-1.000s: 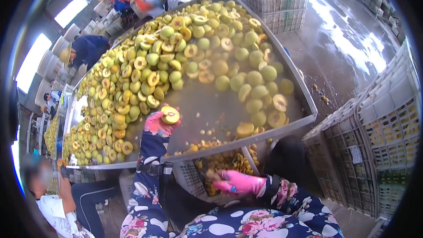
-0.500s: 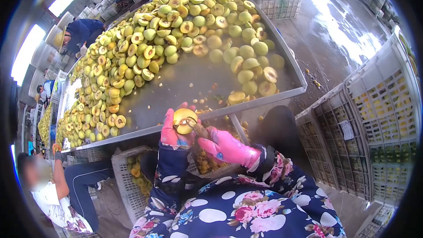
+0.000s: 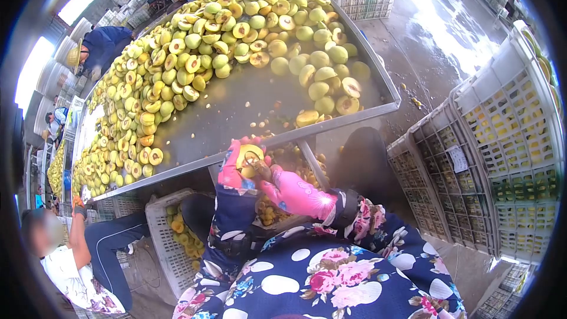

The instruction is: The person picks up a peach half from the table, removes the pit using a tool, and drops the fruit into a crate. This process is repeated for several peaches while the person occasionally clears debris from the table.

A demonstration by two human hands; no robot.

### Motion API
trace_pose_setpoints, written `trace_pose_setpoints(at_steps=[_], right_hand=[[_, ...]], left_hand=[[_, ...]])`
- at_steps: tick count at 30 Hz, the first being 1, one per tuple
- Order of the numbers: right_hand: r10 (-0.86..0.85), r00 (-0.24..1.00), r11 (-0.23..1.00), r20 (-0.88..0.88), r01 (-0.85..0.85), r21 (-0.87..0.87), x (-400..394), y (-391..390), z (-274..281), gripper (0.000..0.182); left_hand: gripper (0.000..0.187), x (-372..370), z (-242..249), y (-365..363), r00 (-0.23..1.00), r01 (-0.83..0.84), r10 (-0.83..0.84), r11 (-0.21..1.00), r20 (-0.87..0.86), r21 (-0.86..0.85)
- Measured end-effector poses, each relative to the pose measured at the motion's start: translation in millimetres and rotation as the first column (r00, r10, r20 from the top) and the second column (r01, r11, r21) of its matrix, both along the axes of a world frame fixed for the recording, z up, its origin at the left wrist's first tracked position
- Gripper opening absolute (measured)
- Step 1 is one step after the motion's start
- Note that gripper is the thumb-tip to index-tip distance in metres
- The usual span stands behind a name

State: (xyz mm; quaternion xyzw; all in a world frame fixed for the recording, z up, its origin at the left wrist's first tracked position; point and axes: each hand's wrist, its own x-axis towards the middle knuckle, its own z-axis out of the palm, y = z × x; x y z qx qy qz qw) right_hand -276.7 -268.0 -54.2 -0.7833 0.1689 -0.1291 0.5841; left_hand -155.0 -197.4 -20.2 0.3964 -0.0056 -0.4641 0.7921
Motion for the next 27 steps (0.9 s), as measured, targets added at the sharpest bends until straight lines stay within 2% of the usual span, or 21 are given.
trace_pose_setpoints(at_steps=[1, 4, 8, 10, 13, 16, 18, 20, 22, 25, 26, 27], right_hand=[[-0.005, 0.997, 0.999, 0.081, 0.008, -0.037, 0.5, 1.8, -7.8, 0.031], [-0.009, 1.0, 0.998, 0.004, 0.009, -0.056, 2.9, 5.0, -21.6, 0.032], [0.006, 0.997, 0.999, -0.072, -0.009, -0.031, 1.9, 7.4, -9.8, 0.031], [0.032, 0.994, 0.998, -0.102, -0.038, -0.057, 1.4, 7.8, -8.9, 0.03], [0.097, 0.985, 0.977, -0.144, -0.121, -0.174, 4.4, 6.0, -39.1, 0.03], [0.129, 0.975, 0.985, -0.183, -0.148, -0.091, 6.4, 5.4, -27.3, 0.031], [0.108, 0.991, 0.992, -0.077, -0.112, -0.052, 11.9, 9.4, -43.3, 0.032], [0.105, 0.991, 0.994, -0.079, -0.106, -0.006, 12.8, 9.9, -46.2, 0.032], [0.131, 0.973, 0.991, -0.19, -0.125, 0.046, 11.0, 1.0, -36.9, 0.031], [0.139, 0.982, 0.986, -0.129, -0.125, 0.11, 9.1, -8.5, -38.8, 0.034], [0.09, 0.989, 0.976, -0.119, -0.064, 0.209, 7.9, -8.6, -27.0, 0.036], [0.043, 0.992, 0.952, -0.114, -0.006, 0.305, 4.4, -7.0, -4.5, 0.038]], left_hand=[[0.03, -2.6, -1.9, -0.4, 0.999, -0.005, 0.005, 1.0, 0.033, 0.002], [0.028, -10.7, -3.3, -3.1, 0.989, -0.053, 0.046, 0.997, 0.139, 0.048], [0.029, -11.1, -18.1, -4.3, 0.965, -0.129, 0.104, 0.988, 0.239, 0.09], [0.026, -11.0, -23.3, -1.3, 0.964, -0.147, 0.125, 0.986, 0.236, 0.08], [0.023, -9.3, -28.3, 2.6, 0.965, -0.15, 0.133, 0.987, 0.227, 0.061], [0.022, -5.9, -32.3, 5.3, 0.961, -0.142, 0.122, 0.988, 0.249, 0.064], [0.025, -5.7, -36.0, 7.2, 0.959, -0.129, 0.1, 0.987, 0.265, 0.094], [0.03, -4.2, -38.4, 7.4, 0.959, -0.107, 0.067, 0.985, 0.277, 0.133], [0.033, 4.8, -51.0, 8.3, 0.994, -0.052, 0.043, 0.995, 0.105, 0.09], [0.038, 12.1, -48.8, 5.4, 0.995, -0.031, 0.031, 0.999, -0.092, -0.005], [0.041, 13.7, -44.7, 4.7, 0.989, -0.038, 0.032, 0.998, -0.146, -0.041], [0.047, 14.7, -42.0, 6.1, 0.991, -0.034, 0.028, 0.999, -0.13, -0.04]])
